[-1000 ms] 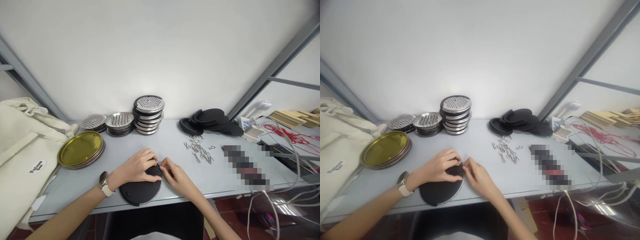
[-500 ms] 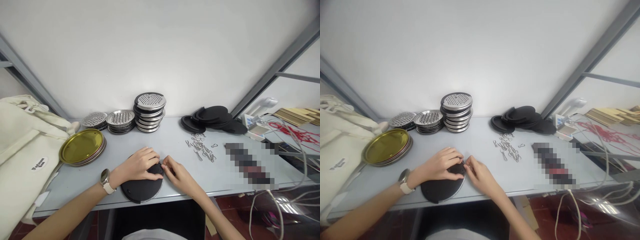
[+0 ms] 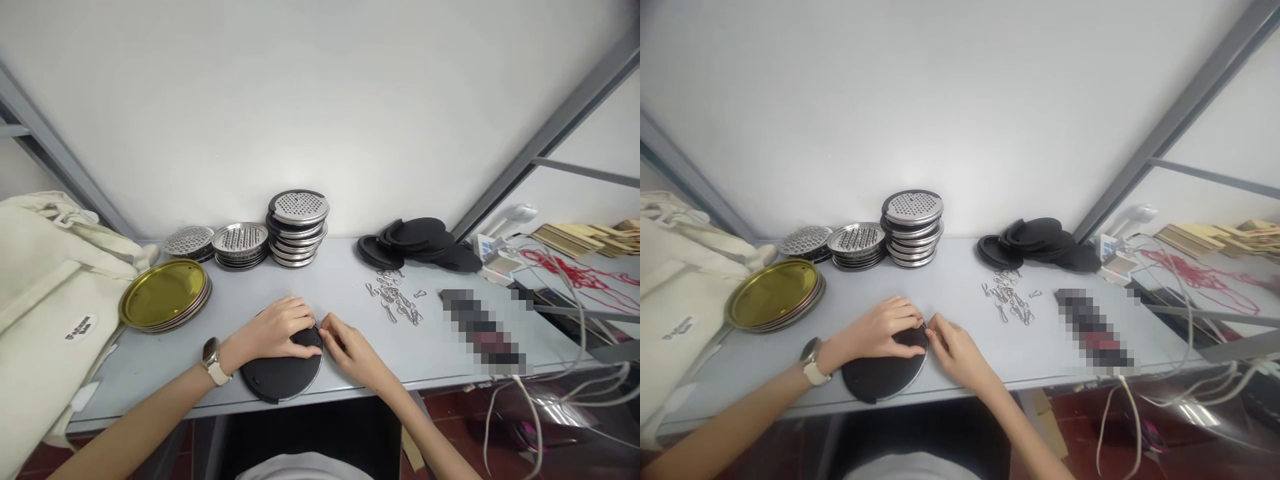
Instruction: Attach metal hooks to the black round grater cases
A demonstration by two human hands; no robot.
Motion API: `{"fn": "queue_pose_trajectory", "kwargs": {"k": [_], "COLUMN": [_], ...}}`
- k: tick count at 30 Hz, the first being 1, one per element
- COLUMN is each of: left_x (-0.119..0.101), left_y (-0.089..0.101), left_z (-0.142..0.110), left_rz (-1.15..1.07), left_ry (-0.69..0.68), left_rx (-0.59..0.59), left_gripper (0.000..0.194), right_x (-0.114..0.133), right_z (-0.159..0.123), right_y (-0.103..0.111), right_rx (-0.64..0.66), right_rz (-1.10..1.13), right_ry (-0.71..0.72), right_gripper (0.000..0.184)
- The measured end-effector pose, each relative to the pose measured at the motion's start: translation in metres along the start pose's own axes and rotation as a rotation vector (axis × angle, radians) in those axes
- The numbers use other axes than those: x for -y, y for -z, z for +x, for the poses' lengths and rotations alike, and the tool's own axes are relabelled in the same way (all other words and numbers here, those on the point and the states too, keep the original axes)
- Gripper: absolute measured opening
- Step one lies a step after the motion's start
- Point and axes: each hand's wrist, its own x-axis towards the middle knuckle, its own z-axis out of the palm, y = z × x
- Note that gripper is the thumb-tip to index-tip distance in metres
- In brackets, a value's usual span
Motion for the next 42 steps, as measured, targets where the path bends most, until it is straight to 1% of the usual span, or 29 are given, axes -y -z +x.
{"fn": "queue_pose_trajectory", "kwargs": {"k": [6,12,18,23,30,42], "left_x": [0.0008,0.0014,0.0003,0.0003,0.0012,0.0012], "left_y": [0.0002,-0.0016,-0.0010,-0.0031,-0.0060,-0.0054], "left_z": [0.0002,-0.0002,-0.0005,-0.0016,-0.0030,-0.0033], "left_rz": [-0.042,-0.046,-0.001,0.058,0.127,0.123], "left_ry": [0.017,0.006,-0.018,-0.056,-0.105,-0.091], "left_rx": [0.019,0.026,0.043,0.015,0.009,0.037], "left_gripper": [0.031,0.029,0.030,0.029,0.029,0.030], "right_x": [-0.0006,-0.0018,-0.0036,-0.0073,-0.0069,-0.0047], "right_z": [-0.0001,0.0003,0.0006,0.0003,0.0003,-0.0004], "right_y": [-0.0007,-0.0012,-0.0018,-0.0021,-0.0015,-0.0010], "right_rx": [0.005,0.008,0.008,0.005,0.013,0.019], "right_rz": [-0.003,-0.010,-0.011,-0.018,-0.026,-0.015], "right_ry": [0.011,0.022,0.036,0.036,0.045,0.037], "right_gripper": [0.016,0.016,0.015,0.015,0.014,0.016]}}
